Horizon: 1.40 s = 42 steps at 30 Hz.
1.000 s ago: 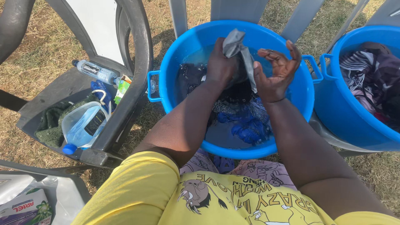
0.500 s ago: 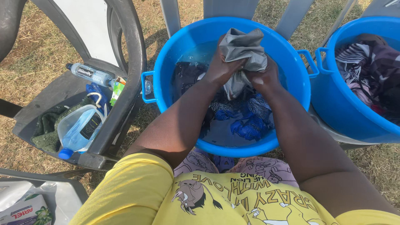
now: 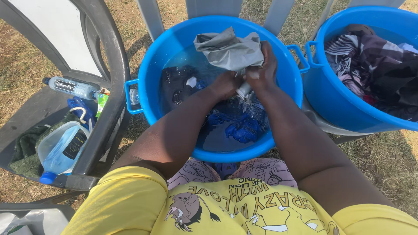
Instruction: The person washes clothes by scrubbing items in a basin of soapy water, wringing them out by hand, and transferring them into a second basin of water to rinse.
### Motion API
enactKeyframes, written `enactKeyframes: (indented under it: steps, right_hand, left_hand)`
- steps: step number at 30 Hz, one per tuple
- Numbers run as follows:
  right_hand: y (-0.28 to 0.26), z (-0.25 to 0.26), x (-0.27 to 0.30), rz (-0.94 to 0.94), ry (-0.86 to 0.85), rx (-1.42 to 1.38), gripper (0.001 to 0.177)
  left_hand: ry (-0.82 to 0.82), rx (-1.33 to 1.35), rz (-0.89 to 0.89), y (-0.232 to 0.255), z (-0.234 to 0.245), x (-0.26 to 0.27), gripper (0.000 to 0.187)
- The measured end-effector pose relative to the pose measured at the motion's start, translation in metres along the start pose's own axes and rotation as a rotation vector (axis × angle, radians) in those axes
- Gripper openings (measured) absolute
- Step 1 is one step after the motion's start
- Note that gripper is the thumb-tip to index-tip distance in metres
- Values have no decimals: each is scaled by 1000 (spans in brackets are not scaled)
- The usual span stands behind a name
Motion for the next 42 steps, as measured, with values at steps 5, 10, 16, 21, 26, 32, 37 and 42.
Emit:
enactKeyframes:
  steps: [5, 10, 16, 21, 26, 32, 37, 42]
  right_hand:
    - [-46, -2, 2, -10, -68, -47, 38]
    - [-47, 20, -4, -13, 57, 57, 34]
    - [-39, 39, -7, 92, 131, 52, 37]
    - [-48, 56, 0, 101, 140, 7, 42]
    - [-48, 128, -17, 236, 254, -4, 40]
    - [-31, 271, -44, 444, 313, 108, 51]
    - [25, 331, -33, -378, 293, 886, 109]
    - [24, 280, 6, -117, 203, 815, 86]
  left_hand:
    - [-217, 304, 283, -14, -25, 7, 39]
    - [-99, 471, 490, 10, 14, 20, 52]
    - [246, 617, 384, 39, 75, 24, 74]
    - [529, 915, 382, 57, 77, 16, 67]
    - [279, 848, 501, 97, 70, 13, 65]
    - [11, 702, 350, 169, 65, -22, 60]
    - [-13, 915, 75, 224, 40, -99, 60]
    - [14, 782, 108, 220, 30, -105, 55]
Point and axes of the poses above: each hand's wrist, its own x-axis away from the middle knuckle, its own z-axis out of the back of the hand, y = z × x, the point moved 6 cm from there along -x, towards the middle knuckle, and after that the axes turned 3 degrees about -z, right-handed, at the moved point
